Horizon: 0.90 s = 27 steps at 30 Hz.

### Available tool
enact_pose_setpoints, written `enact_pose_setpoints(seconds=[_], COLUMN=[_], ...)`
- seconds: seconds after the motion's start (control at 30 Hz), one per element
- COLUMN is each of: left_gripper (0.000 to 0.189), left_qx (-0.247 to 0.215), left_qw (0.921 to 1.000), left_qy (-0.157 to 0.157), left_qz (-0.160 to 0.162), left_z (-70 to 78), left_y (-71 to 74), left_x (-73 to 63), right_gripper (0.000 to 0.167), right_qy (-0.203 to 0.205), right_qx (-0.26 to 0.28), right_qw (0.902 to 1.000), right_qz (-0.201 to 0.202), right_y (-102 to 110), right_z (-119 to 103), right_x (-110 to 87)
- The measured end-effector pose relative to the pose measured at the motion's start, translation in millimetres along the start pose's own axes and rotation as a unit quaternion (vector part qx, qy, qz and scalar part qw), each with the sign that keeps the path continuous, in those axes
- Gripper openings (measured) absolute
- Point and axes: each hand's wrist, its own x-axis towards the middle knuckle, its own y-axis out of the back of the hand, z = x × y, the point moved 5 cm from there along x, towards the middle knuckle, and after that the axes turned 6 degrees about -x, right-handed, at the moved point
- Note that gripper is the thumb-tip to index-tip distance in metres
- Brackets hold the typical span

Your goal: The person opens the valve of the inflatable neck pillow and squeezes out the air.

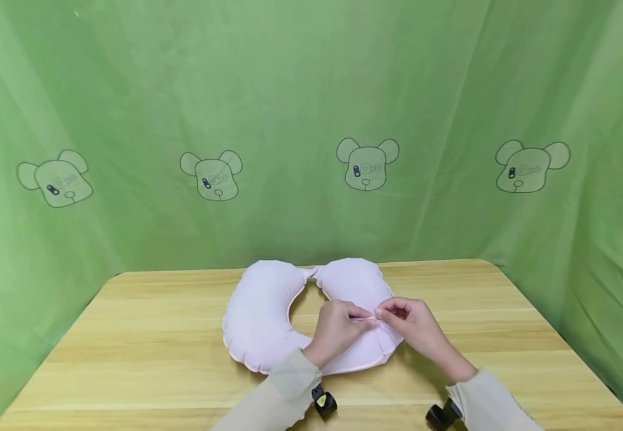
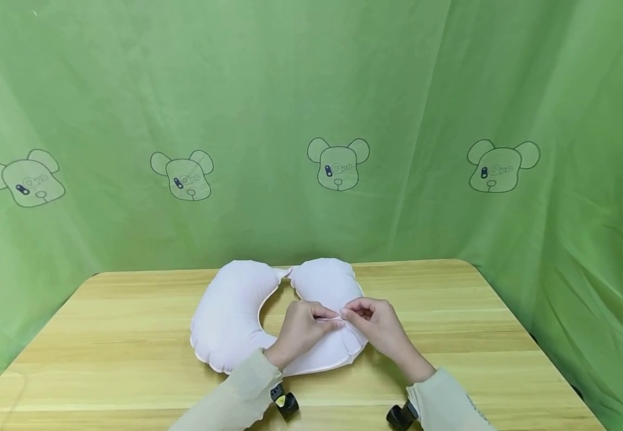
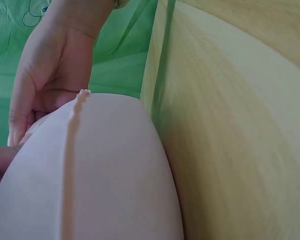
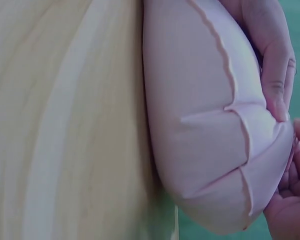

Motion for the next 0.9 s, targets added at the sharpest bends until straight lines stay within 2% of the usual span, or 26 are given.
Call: enact_pose_setpoints(seconds=[0.27,0.63,0.9], left_gripper=[0.012,0.011,0.011], left_qx=[0.002,-0.027,-0.033], left_qw=[1.0,0.9994,0.9991], left_qy=[0.004,0.02,0.026], left_qz=[0.004,-0.006,-0.008], left_z=[1.4,-1.5,-2.3], left_y=[0.5,1.2,1.6], left_x=[0.2,2.5,2.2], right_gripper=[0.01,0.009,0.012], right_qy=[-0.037,0.024,0.01], right_qx=[0.001,0.046,0.094], right_qw=[0.9991,0.9985,0.9953], right_qz=[0.019,0.014,0.019], right_y=[0,2,-1], right_z=[-2,4,12], right_x=[0.6,-0.1,-0.7])
